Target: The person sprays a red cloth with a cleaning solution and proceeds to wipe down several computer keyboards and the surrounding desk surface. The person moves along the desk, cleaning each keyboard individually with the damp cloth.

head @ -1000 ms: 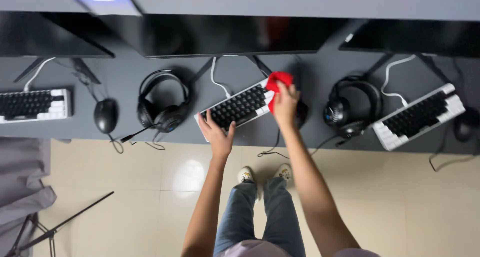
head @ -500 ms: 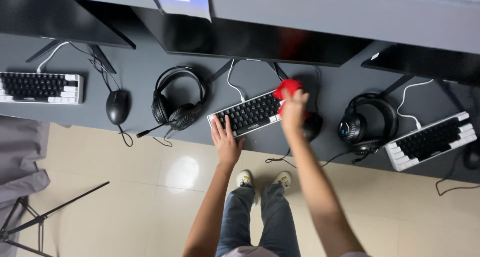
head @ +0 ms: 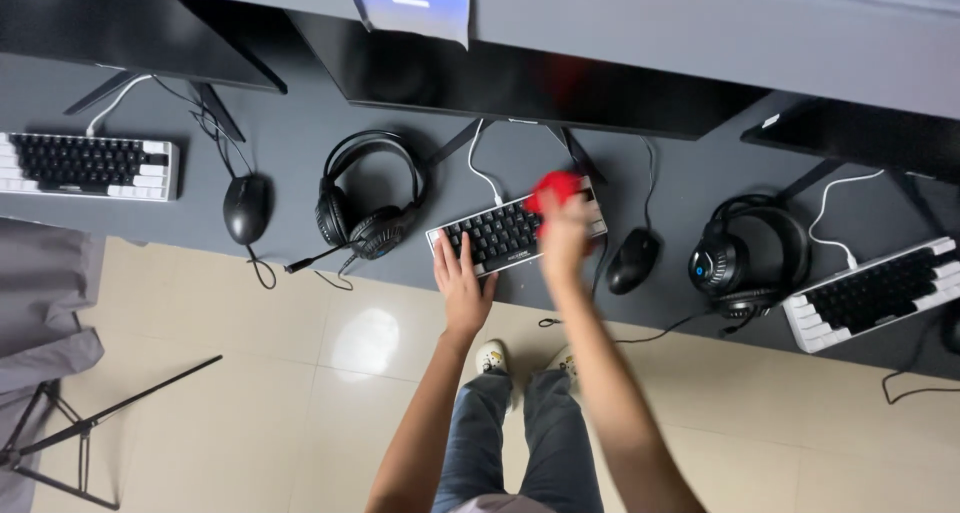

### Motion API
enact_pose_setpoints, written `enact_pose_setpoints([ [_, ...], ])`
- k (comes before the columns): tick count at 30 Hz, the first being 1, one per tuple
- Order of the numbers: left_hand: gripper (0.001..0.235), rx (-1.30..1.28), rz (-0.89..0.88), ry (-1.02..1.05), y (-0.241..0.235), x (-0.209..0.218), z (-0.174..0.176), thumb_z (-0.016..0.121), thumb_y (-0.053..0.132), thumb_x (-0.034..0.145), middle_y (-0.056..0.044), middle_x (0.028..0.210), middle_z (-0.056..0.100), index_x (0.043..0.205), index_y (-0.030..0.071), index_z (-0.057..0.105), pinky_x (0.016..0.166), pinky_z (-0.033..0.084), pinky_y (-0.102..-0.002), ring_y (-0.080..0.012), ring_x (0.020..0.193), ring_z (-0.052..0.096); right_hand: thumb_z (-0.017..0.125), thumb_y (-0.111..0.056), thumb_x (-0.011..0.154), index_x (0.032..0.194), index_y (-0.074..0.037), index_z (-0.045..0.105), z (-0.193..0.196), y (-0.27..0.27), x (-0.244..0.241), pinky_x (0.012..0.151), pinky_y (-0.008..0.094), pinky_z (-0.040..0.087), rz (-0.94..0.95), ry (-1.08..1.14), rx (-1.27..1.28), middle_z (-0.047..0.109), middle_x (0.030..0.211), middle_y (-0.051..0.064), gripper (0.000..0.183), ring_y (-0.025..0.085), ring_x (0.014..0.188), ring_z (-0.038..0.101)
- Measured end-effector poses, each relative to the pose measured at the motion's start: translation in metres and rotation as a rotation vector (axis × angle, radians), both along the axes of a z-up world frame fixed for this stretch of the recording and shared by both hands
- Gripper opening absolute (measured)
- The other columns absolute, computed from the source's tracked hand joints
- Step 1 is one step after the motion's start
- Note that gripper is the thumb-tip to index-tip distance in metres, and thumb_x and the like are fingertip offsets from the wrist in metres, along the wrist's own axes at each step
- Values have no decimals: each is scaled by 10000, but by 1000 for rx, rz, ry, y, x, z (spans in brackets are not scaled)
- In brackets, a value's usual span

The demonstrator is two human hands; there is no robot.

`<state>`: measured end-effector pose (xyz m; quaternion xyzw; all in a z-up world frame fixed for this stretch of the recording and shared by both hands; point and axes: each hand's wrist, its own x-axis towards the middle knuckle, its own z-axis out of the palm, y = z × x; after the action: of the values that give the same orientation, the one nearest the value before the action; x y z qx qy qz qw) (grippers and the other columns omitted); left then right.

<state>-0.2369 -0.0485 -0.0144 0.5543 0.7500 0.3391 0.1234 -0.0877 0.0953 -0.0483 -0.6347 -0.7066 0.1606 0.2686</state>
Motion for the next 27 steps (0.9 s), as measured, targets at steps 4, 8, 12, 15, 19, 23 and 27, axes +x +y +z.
enact_pose_setpoints([
  [4,917,56,36,-66,-6,-5,-39,774,148,881,-268,1703,157,1635,28,266,1289,200,-536,-466,1558,219,649,-226,1046,1268,-46,661,-3,-75,-74,956,442,476,190,138,179,588,1184,219,286,355,1111,547],
  [8,1055,185,81,-227,-10,-17,-2,836,60,765,-271,1678,187,1615,20,212,1262,252,-505,-457,1525,267,707,-192,974,1131,-63,693,25,-63,-64,896,434,499,278,207,-59,598,1066,174,204,329,998,554],
  [12,1150,208,103,-551,-18,-27,-16,872,-8,699,-281,1638,253,1597,24,153,1183,369,-451,-394,1456,378,698,-235,1027,986,-69,607,4,2,23,799,381,540,-61,433,-35,644,923,93,193,238,843,629],
  [15,1156,194,58,-790,-23,-35,-22,831,-50,770,-233,1672,307,1641,38,76,1186,428,-397,-314,1477,447,622,42,871,1207,-138,747,29,10,41,865,422,545,37,-134,377,649,1072,128,402,324,939,570],
  [19,1203,212,71,-772,-19,-36,-30,853,-49,757,-231,1680,276,1639,53,42,1186,419,-381,-294,1482,425,721,-214,1047,976,-48,602,24,-33,-52,866,444,480,-140,512,-45,632,959,145,217,323,921,601],
  [23,1251,189,91,-855,-26,-36,-55,857,-50,765,-222,1632,400,1667,84,0,1188,418,-368,-293,1469,472,638,-83,835,1157,-159,758,32,-96,-101,797,438,498,408,-75,244,597,1001,145,352,340,953,539],
  [27,1280,198,55,-886,-30,-39,-52,808,-97,768,-219,1635,413,1679,99,-70,1189,421,-361,-291,1477,476,689,-124,841,1093,-134,717,12,-91,-90,855,453,511,490,128,77,593,1036,148,254,345,968,552],
])
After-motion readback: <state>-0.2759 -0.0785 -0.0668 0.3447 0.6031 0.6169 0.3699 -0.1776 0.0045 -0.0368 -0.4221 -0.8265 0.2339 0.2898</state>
